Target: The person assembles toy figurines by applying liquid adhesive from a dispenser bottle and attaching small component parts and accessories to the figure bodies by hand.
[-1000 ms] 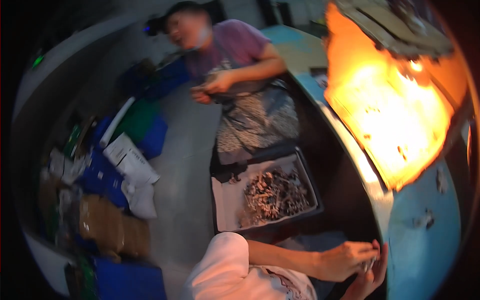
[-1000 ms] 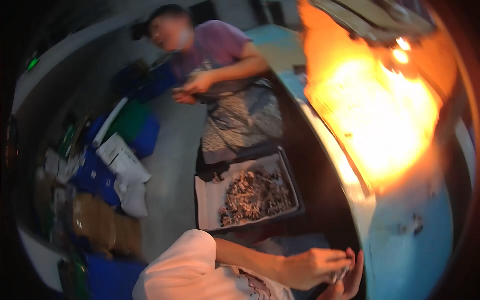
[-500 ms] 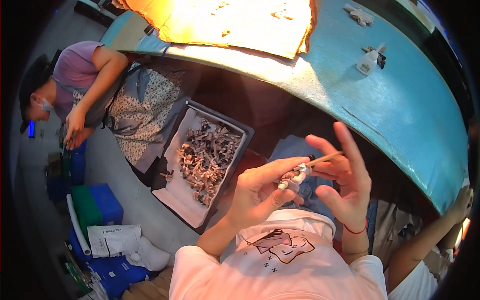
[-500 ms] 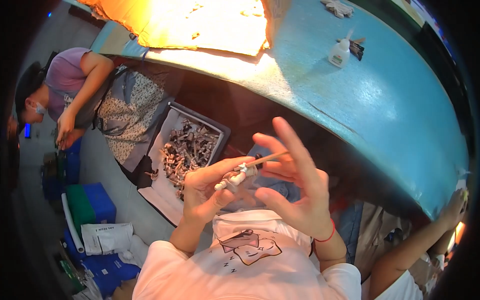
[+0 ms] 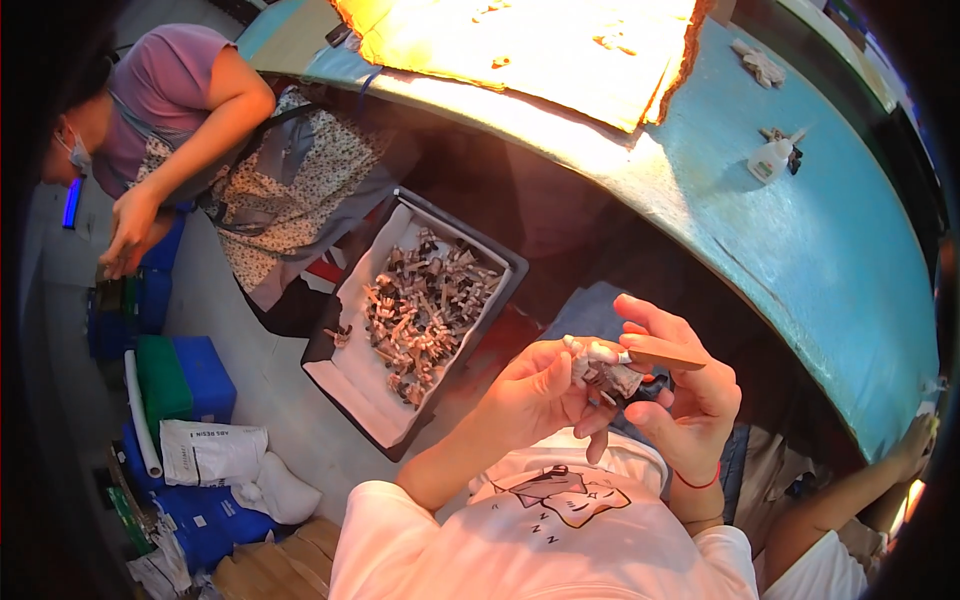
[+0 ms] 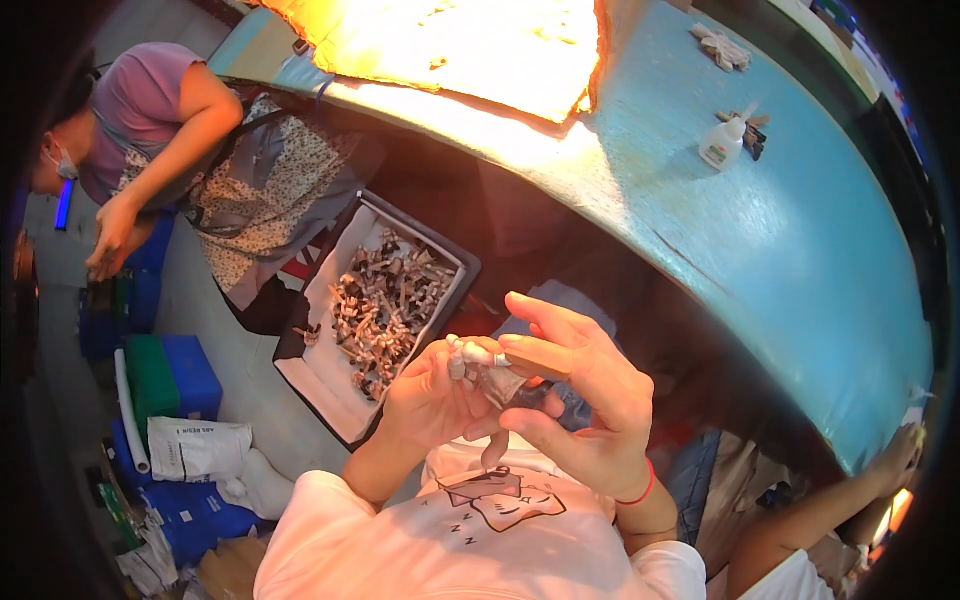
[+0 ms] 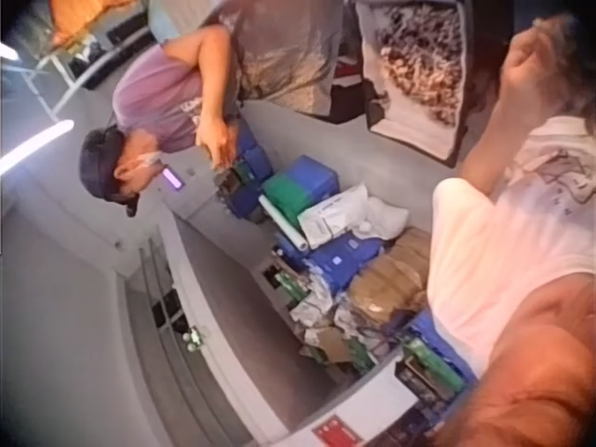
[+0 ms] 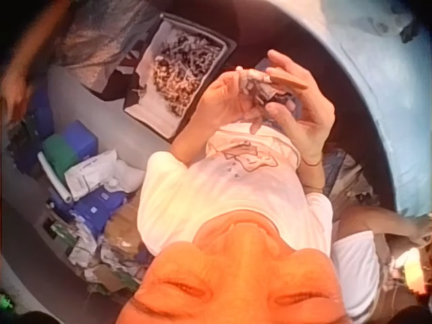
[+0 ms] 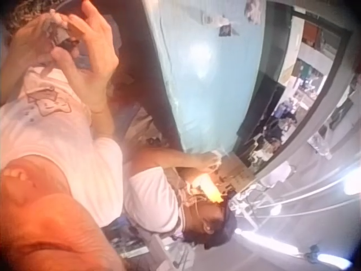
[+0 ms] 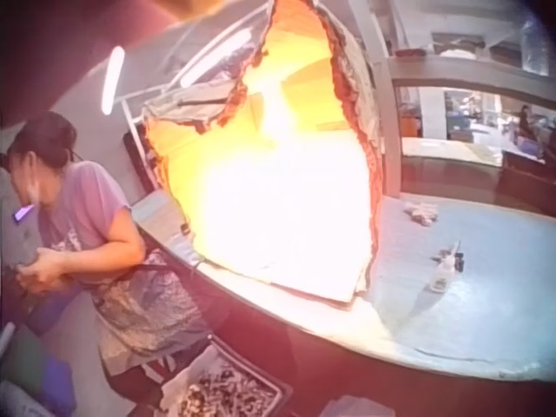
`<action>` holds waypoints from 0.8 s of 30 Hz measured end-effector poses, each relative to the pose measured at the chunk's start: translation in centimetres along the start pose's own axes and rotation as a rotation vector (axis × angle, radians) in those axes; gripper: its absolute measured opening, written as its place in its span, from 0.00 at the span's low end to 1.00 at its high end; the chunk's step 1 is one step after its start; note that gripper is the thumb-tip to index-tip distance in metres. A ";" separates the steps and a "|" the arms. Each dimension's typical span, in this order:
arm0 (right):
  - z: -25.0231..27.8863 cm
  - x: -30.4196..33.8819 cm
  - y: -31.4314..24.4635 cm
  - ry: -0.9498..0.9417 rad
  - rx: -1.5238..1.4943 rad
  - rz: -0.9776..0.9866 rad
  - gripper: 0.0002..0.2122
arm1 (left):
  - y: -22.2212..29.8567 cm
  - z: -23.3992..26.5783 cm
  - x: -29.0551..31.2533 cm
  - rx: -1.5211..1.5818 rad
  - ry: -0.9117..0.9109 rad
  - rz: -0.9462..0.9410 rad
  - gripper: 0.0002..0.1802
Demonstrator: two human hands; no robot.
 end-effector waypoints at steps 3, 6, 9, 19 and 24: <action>-0.9 -1.2 0.2 0.041 0.132 0.059 0.22 | 1.0 0.7 -0.2 0.126 0.043 0.050 0.27; -1.8 -2.6 0.7 0.118 0.159 0.012 0.22 | 2.4 1.1 -0.8 0.185 0.108 0.104 0.28; -2.1 -3.0 1.2 0.146 0.187 -0.009 0.22 | 3.0 1.6 -1.2 0.147 0.158 0.154 0.30; -2.3 -3.9 2.8 0.197 0.250 0.036 0.20 | 3.0 3.4 -2.0 0.039 0.325 0.247 0.32; -2.8 -4.4 2.9 0.179 0.380 0.021 0.18 | 3.3 3.9 -2.1 0.005 0.356 0.250 0.33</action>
Point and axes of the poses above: each hand's wrist, its own x-axis away from the middle knuckle, its own z-axis out of the back of the hand, y = z × x, the point moved 7 cm from there along -x, towards the middle knuckle, and after that the axes turned 12 degrees about y, right-handed, at the moved point
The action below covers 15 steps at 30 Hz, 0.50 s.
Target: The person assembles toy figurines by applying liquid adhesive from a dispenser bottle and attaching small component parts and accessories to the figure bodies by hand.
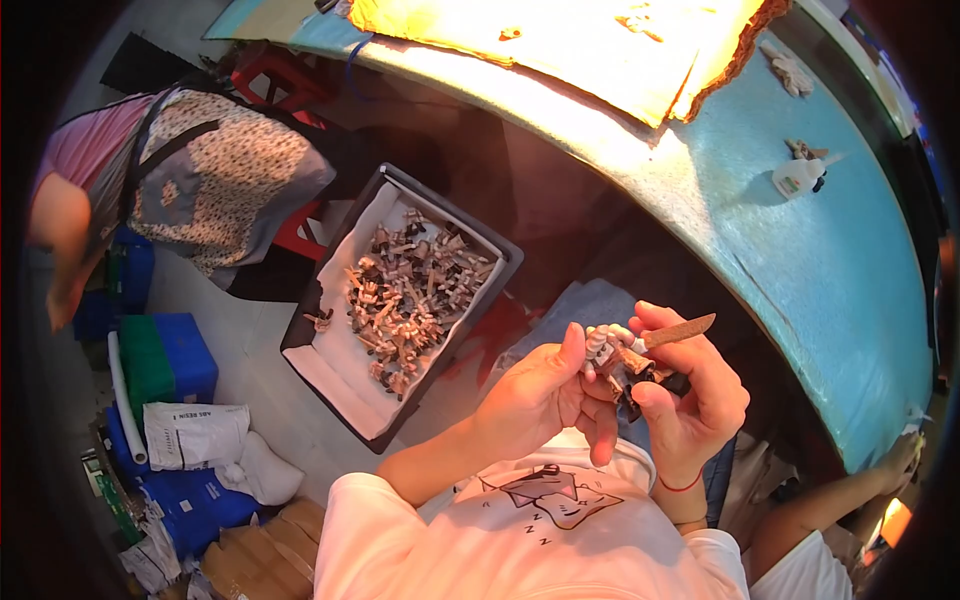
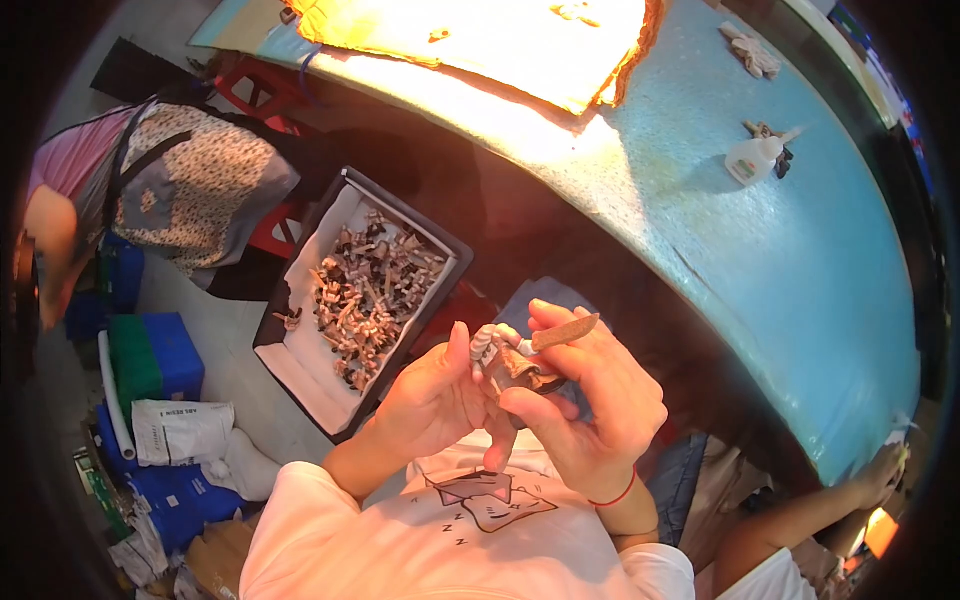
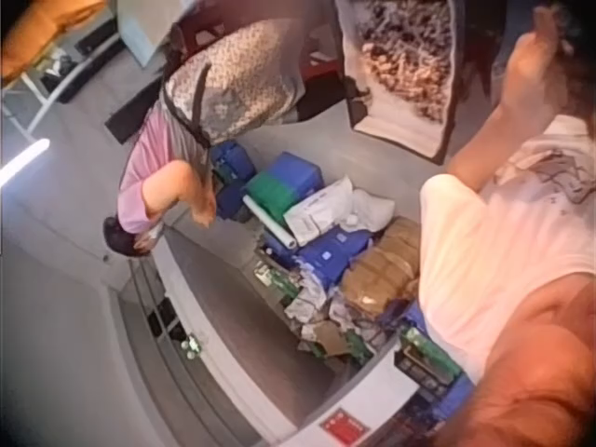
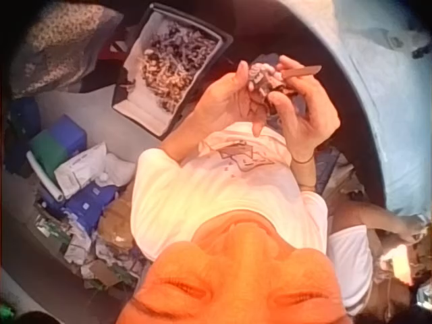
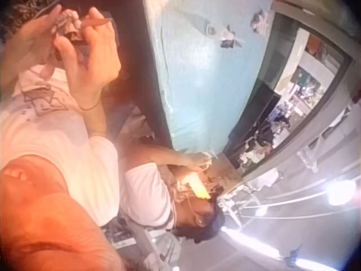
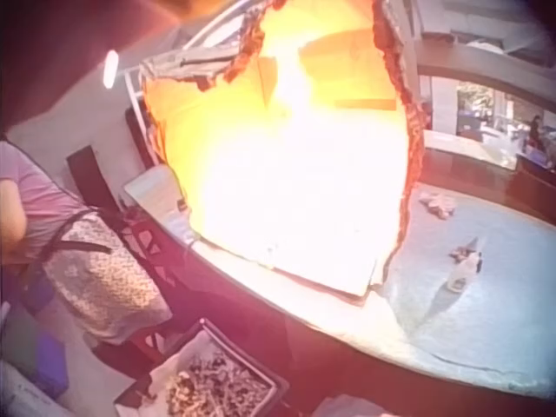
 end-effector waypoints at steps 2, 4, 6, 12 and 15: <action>-0.3 -0.2 0.1 -0.012 0.028 0.029 0.17 | 0.3 0.4 -0.2 -0.019 0.028 -0.005 0.33; -0.6 -0.4 0.1 -0.026 0.052 0.060 0.17 | 0.3 0.6 -0.3 0.093 0.006 0.046 0.34; -0.8 -0.6 0.4 -0.015 0.081 0.007 0.20 | 0.6 0.8 -0.5 0.089 0.010 0.054 0.35; -1.1 -0.7 0.0 -0.075 0.136 0.126 0.18 | 1.1 1.1 -0.6 0.031 0.024 0.034 0.31; -1.4 -0.6 -0.1 -0.087 0.105 0.104 0.18 | 1.4 1.2 -0.5 0.098 0.013 0.018 0.28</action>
Point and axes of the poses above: each hand's wrist, its own x-axis away from the middle knuckle, its own z-axis out of the back of the hand, y = z × x, the point moved 7 cm from there along -x, towards the middle knuckle, and after that the axes turned 12 degrees about y, right-handed, at the moved point
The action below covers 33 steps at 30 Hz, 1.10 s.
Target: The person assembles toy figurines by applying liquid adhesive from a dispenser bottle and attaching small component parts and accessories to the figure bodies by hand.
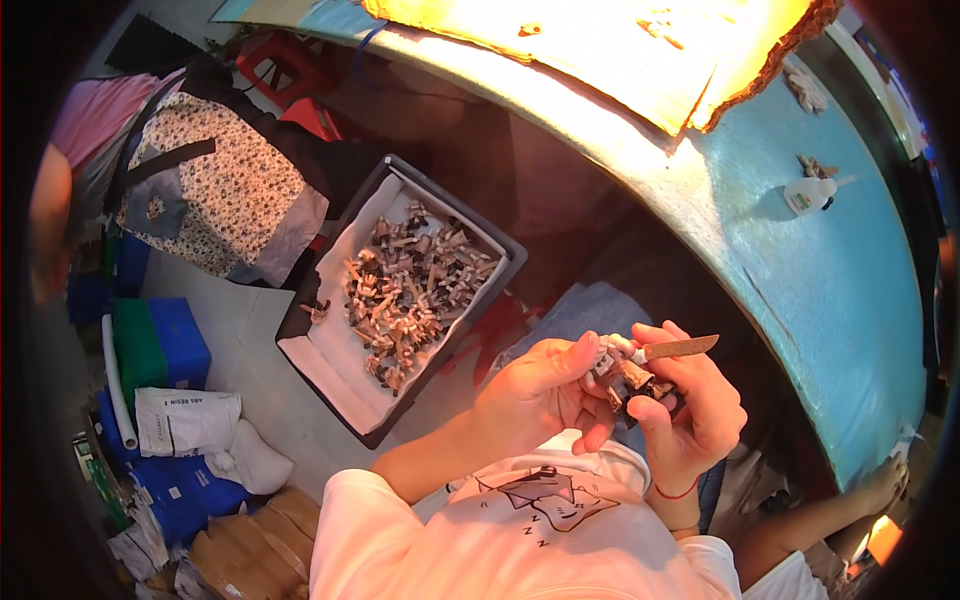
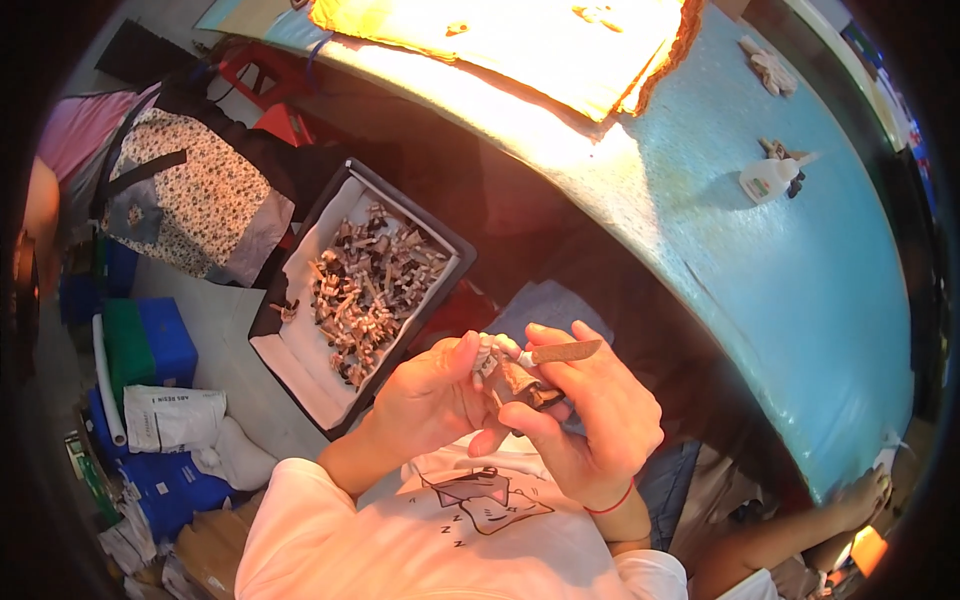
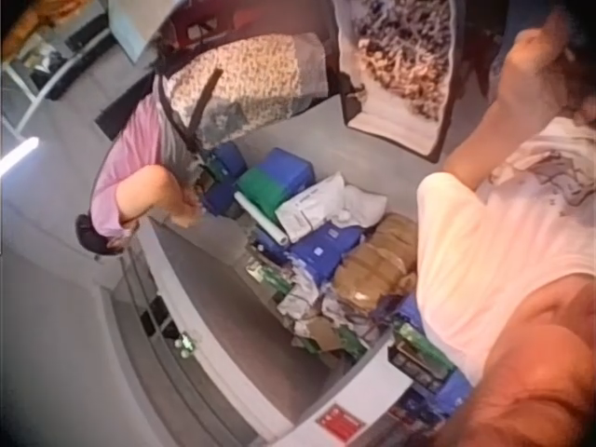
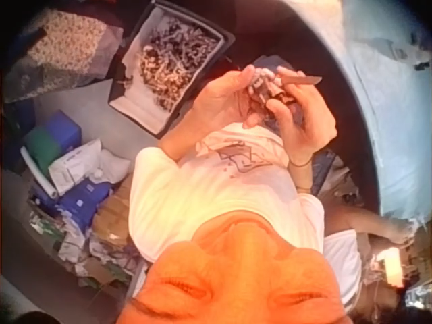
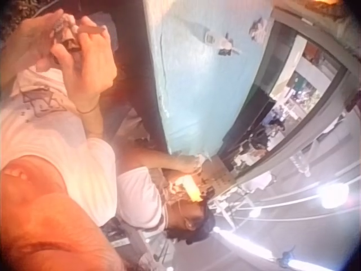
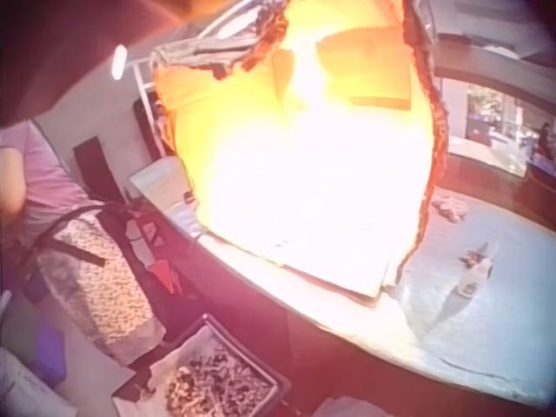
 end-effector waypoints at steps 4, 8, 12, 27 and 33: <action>0.0 0.6 -0.2 0.002 -0.023 -0.015 0.19 | -0.2 0.1 0.4 0.056 -0.014 -0.019 0.26; -0.1 0.8 -0.5 0.008 -0.040 0.005 0.20 | -0.1 -0.2 0.8 0.060 -0.001 -0.049 0.25; -0.1 1.3 -0.5 0.035 -0.078 -0.008 0.20 | -0.2 0.2 0.9 0.050 -0.011 -0.097 0.25; -0.3 3.6 -1.5 0.082 -0.348 -0.112 0.17 | -1.1 -0.4 2.6 -0.240 -0.016 -0.400 0.28; -1.7 3.7 -3.1 0.123 -0.464 -0.091 0.21 | -0.6 1.0 3.5 -0.177 0.026 -0.453 0.28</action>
Point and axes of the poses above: each hand's wrist, its own x-axis away from the middle knuckle, its own z-axis out of the back of the hand, y = z × x, the point moved 7 cm from there along -x, towards the middle knuckle, and after that the axes turned 12 degrees about y, right-handed, at the moved point
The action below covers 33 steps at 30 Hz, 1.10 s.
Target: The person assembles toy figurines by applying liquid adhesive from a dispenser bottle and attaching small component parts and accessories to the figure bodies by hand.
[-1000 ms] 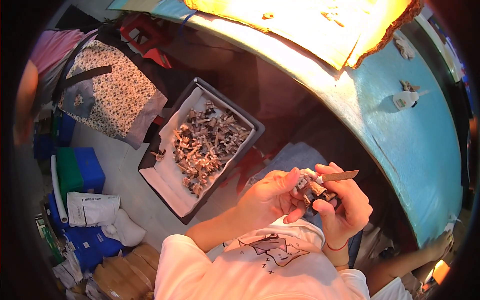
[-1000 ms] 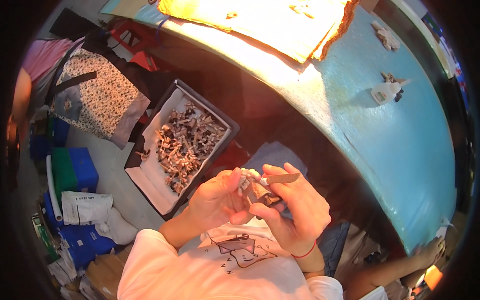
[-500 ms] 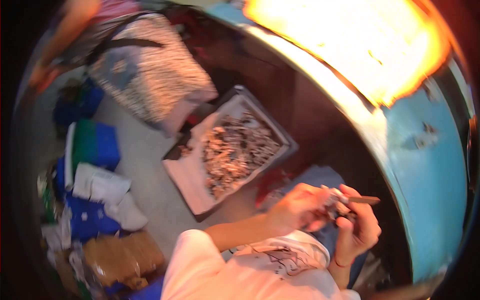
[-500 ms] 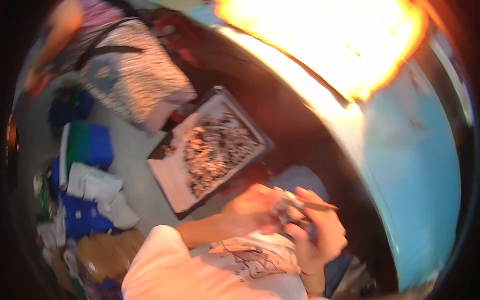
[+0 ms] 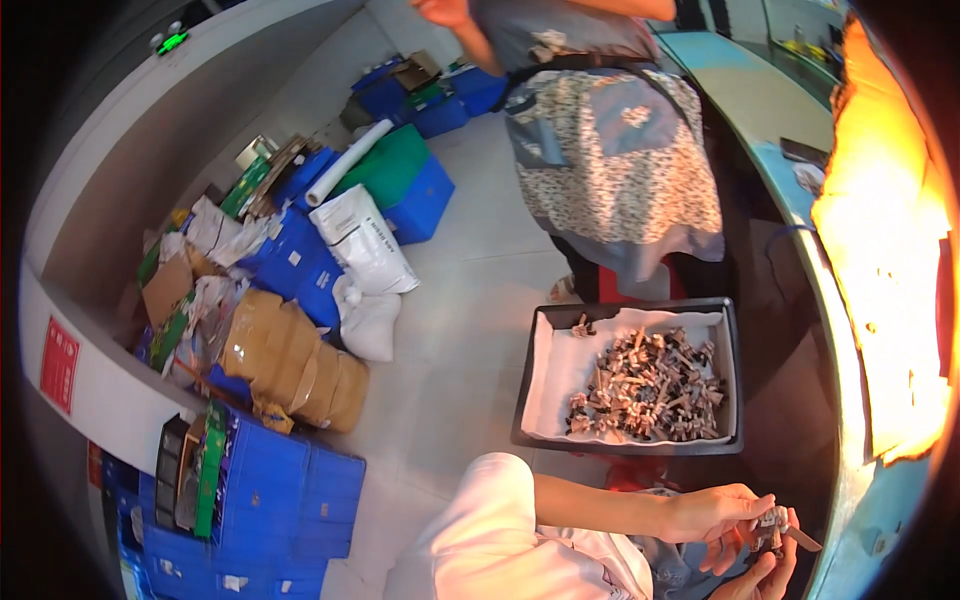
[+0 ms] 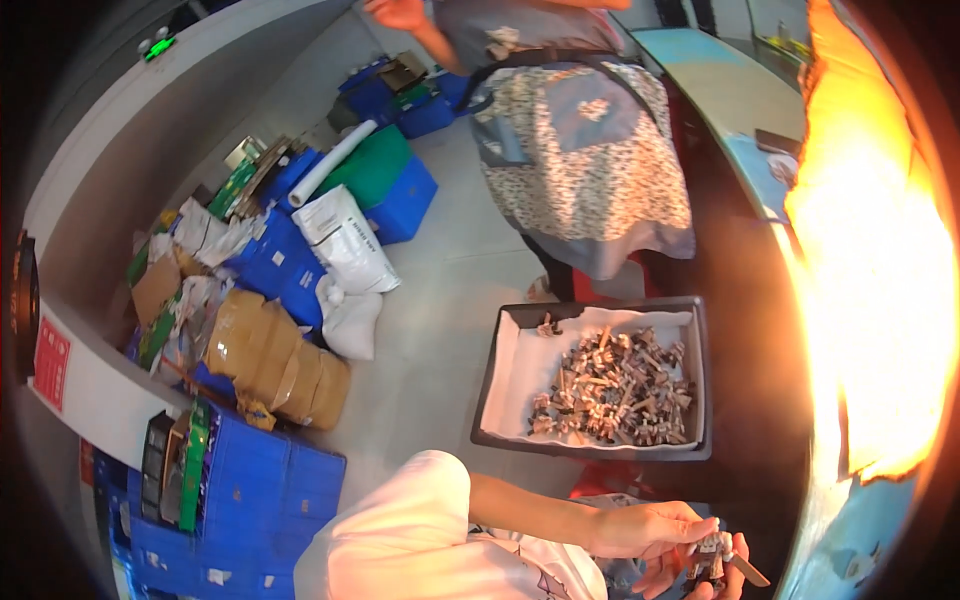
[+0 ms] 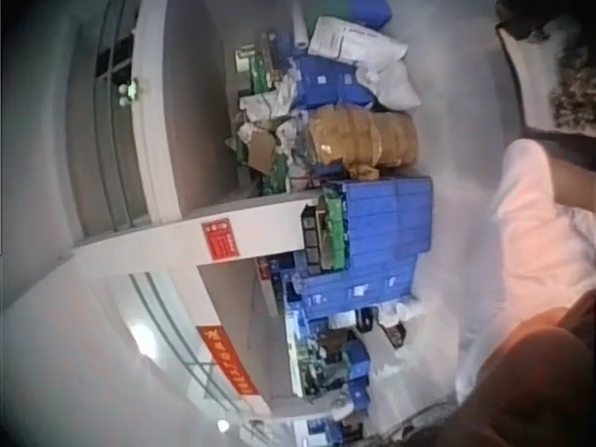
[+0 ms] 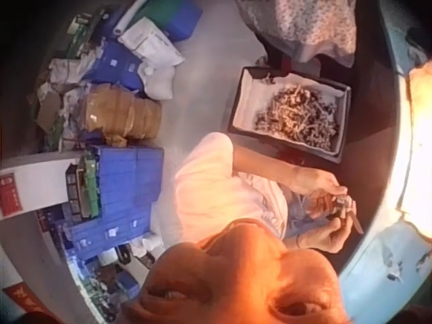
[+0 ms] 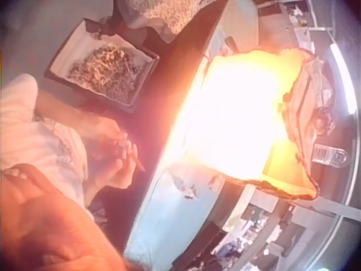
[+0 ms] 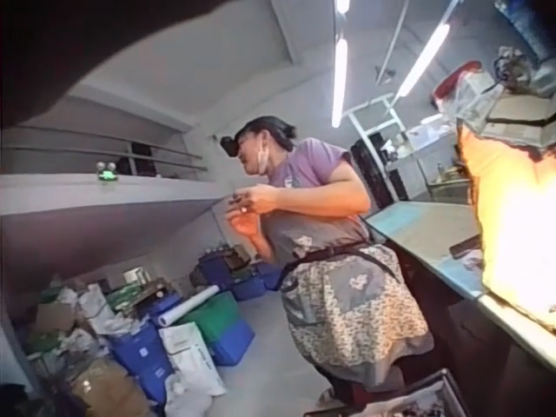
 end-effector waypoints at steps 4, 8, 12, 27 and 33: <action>0.0 0.3 -0.2 -0.035 -0.053 -0.006 0.20 | 0.2 -0.5 0.8 0.047 -0.026 0.009 0.25; 0.6 0.4 -0.3 -0.051 -0.071 -0.050 0.19 | 0.2 -1.4 1.6 0.109 -0.097 0.058 0.22; 1.6 0.7 0.6 -0.101 -0.067 -0.104 0.18 | 0.2 -2.5 2.1 0.120 -0.187 0.080 0.22; 4.2 0.6 1.5 -0.067 -0.170 -0.091 0.15 | -1.9 -3.4 0.8 0.184 -0.220 0.242 0.22; 4.8 0.9 2.5 -0.093 -0.054 -0.137 0.15 | -2.0 -3.5 0.7 0.234 -0.198 0.286 0.21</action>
Point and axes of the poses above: each hand's wrist, its own x-axis away from the middle knuckle, its own z-axis out of the back of the hand, y = z × x, the point moved 7 cm from there along -x, towards the middle knuckle, and after that the axes turned 12 degrees about y, right-handed, at the moved point
